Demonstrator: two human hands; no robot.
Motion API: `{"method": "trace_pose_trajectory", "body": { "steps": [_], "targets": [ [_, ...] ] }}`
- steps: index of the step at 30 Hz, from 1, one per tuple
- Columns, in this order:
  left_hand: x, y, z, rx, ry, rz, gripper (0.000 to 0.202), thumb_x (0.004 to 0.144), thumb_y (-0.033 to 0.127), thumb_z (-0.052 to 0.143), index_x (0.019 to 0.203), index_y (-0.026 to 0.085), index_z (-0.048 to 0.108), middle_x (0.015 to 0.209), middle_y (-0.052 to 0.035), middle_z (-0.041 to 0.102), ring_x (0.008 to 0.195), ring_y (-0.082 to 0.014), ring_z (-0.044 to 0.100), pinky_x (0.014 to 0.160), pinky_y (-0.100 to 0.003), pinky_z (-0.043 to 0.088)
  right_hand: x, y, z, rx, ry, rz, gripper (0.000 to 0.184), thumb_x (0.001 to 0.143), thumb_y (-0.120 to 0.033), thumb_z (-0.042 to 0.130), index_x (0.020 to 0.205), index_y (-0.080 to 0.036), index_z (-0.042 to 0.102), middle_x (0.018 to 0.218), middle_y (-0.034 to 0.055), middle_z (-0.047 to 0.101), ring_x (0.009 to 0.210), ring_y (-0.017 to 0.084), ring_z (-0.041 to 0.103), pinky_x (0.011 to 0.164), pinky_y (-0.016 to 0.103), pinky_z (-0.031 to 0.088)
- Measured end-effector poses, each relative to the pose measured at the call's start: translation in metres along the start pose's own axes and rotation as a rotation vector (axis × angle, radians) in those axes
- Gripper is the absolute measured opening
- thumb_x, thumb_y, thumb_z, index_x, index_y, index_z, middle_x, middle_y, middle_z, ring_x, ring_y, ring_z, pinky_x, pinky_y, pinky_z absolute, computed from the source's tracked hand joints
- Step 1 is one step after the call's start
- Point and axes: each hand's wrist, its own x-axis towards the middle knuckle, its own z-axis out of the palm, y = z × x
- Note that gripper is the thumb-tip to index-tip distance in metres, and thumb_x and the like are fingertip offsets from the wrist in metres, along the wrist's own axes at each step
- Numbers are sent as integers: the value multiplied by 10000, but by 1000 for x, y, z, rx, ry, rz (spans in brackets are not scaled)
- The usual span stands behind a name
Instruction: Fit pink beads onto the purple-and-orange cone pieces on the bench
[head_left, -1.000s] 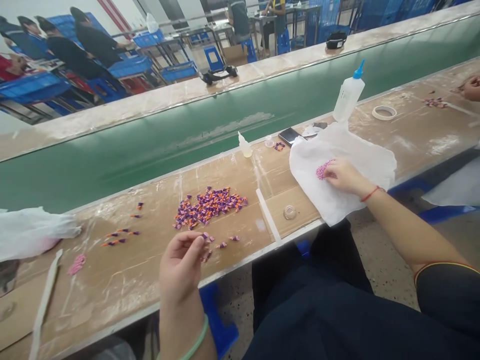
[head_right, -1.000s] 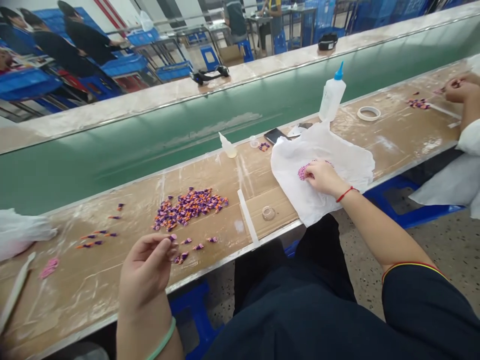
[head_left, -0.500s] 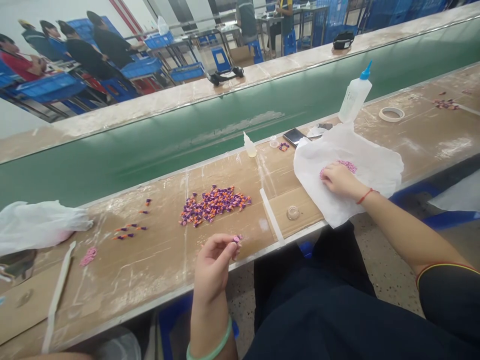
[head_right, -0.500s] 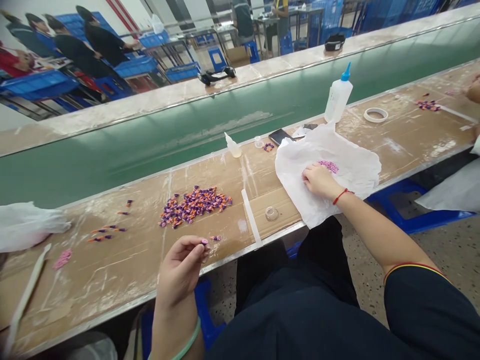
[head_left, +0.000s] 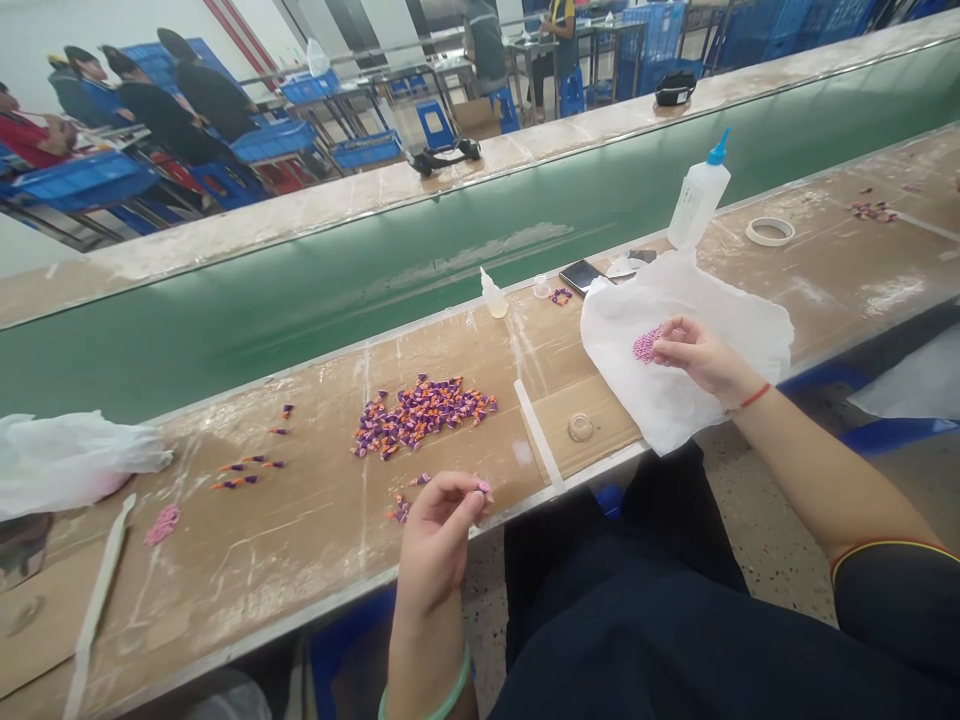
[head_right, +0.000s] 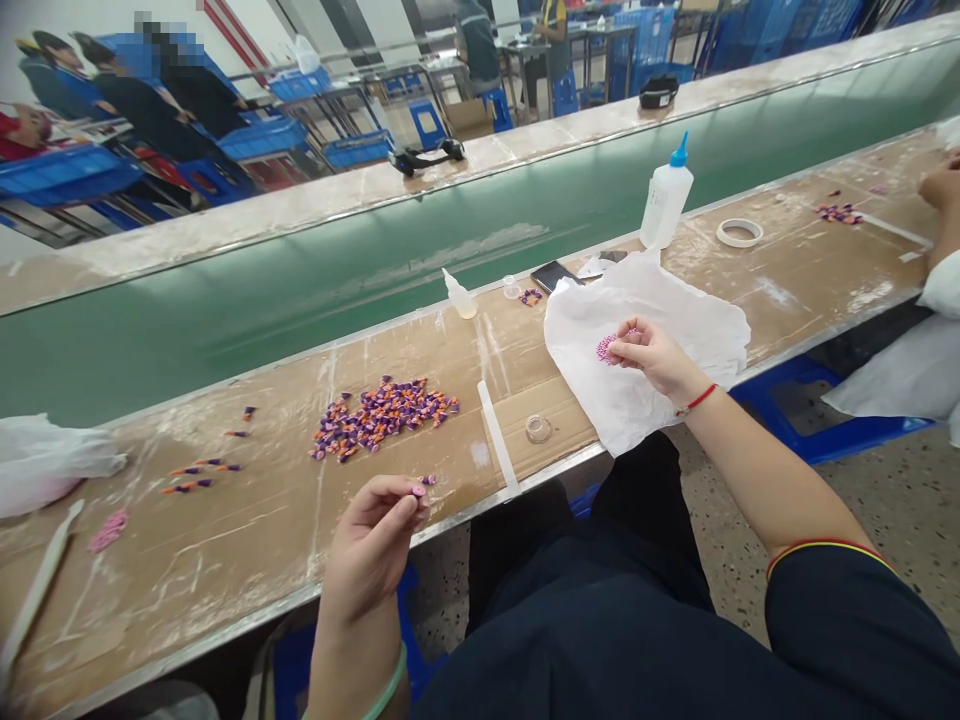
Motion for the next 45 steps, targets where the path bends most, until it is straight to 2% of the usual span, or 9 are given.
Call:
{"method": "trace_pose_trajectory", "body": {
  "steps": [5, 10, 15, 20, 24, 28, 36, 40, 45],
  "targets": [
    [2, 0, 15, 2, -156, 17, 196, 700, 329, 859, 738, 184, 732, 685, -19, 666, 579, -105, 553, 510, -193, 440, -23, -20, 18, 232, -59, -16, 426, 689, -464, 841, 847, -217, 531, 727, -35, 623, 684, 113, 605, 656, 258, 494],
    [6, 10, 40, -15, -293, 45, 181, 772, 341, 806, 751, 183, 719, 680, -4, 639, 550, -84, 504, 504, -196, 397, -54, -48, 41, 388, -181, -139, 314, 783, -336, 818, 817, -216, 531, 679, -40, 636, 631, 107, 605, 597, 239, 486],
    [8, 39, 83, 189, -517, 140, 159, 849, 301, 723, 765, 167, 705, 692, -23, 671, 604, -115, 554, 566, -230, 433, -79, -77, 55, 215, -274, -273, 241, 858, -214, 747, 841, -225, 506, 751, -28, 665, 675, 117, 646, 619, 246, 523],
    [8, 63, 110, 395, -575, 477, 109, 877, 214, 666, 782, 167, 694, 666, -5, 669, 569, -100, 543, 556, -225, 436, -90, -101, 56, -215, -298, -529, 166, 888, -198, 709, 799, -207, 569, 774, -13, 655, 686, 100, 603, 644, 230, 483],
    [5, 67, 111, 521, -533, 671, 81, 883, 154, 630, 829, 177, 686, 683, 2, 683, 560, -95, 540, 558, -227, 437, -92, -111, 54, -383, -348, -580, 148, 919, -225, 669, 799, -198, 587, 754, -8, 654, 676, 106, 591, 640, 237, 455],
    [3, 67, 108, 634, -541, 741, 106, 899, 146, 594, 829, 187, 663, 667, 5, 660, 595, -114, 566, 614, -248, 455, -92, -116, 55, -448, -390, -574, 136, 927, -202, 639, 804, -190, 581, 730, -14, 635, 656, 106, 577, 612, 235, 436],
    [5, 68, 104, 743, -626, 746, 159, 928, 163, 529, 817, 204, 635, 687, -12, 649, 631, -142, 573, 660, -276, 458, -92, -118, 60, -528, -479, -591, 138, 896, -108, 579, 793, -194, 550, 707, -22, 600, 616, 104, 532, 566, 227, 424],
    [6, 69, 103, 727, -596, 756, 161, 872, 127, 543, 737, 201, 591, 622, 16, 581, 573, -120, 505, 603, -253, 422, -91, -119, 64, -483, -507, -569, 115, 911, -121, 577, 824, -197, 574, 734, -18, 631, 642, 106, 565, 594, 225, 450],
    [6, 71, 101, 613, -545, 613, 163, 816, 125, 558, 672, 198, 563, 586, 33, 558, 518, -93, 467, 528, -221, 385, -90, -120, 71, -370, -480, -495, 65, 920, -171, 585, 881, -197, 630, 808, -8, 691, 706, 108, 623, 647, 217, 489]
  ]
}}
